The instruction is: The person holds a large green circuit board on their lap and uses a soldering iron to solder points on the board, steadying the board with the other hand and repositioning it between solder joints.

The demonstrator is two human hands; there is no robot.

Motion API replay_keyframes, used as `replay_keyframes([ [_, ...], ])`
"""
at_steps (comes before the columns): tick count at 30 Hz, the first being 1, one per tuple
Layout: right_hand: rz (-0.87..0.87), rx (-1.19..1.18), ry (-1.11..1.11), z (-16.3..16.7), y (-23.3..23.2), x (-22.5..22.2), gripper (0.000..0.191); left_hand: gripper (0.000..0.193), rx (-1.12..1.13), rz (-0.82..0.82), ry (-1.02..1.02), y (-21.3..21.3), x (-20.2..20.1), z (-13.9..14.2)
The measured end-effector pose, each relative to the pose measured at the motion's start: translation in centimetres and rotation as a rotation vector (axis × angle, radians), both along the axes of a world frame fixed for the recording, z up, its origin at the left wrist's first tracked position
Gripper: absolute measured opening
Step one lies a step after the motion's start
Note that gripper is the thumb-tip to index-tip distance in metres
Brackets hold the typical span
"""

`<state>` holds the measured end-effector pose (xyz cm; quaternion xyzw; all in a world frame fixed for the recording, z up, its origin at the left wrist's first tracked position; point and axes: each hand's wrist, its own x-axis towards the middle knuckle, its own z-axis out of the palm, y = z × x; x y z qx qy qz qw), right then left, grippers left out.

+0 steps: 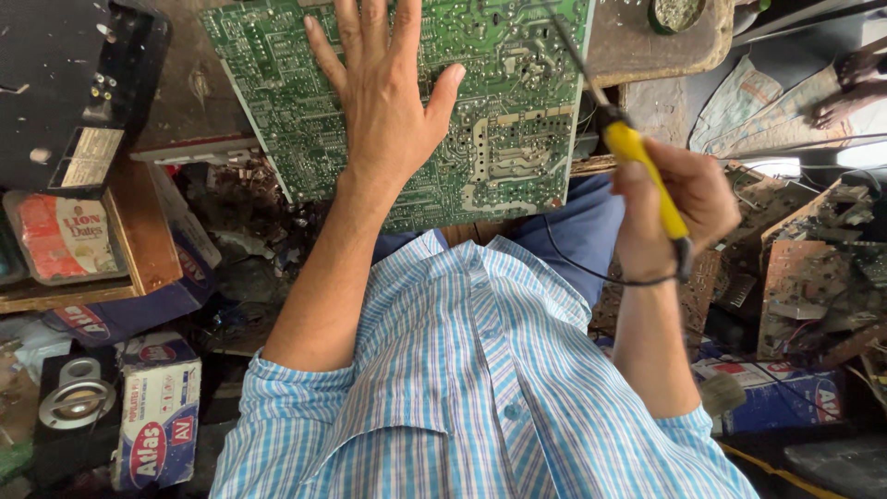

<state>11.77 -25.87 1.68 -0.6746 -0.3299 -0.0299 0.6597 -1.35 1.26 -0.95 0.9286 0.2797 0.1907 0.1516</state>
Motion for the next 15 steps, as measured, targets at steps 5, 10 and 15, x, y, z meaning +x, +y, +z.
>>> replay_keyframes([
  [5, -0.172, -0.071, -0.227, 3.2, -2.9, 0.7, 0.022, 0.086, -0.022, 0.002, 0.042, 0.0, -0.4, -0.2],
  [10, -0.311, -0.354, -0.246, -0.4, -3.3, 1.7, 0.012, 0.081, 0.016, -0.042, -0.068, 0.1, -0.7, -0.2],
  [15, -0.304, -0.266, -0.049, -2.1, -4.3, 1.3, 0.016, 0.078, -0.007, -0.034, -0.059, -0.7, -1.1, 0.9],
])
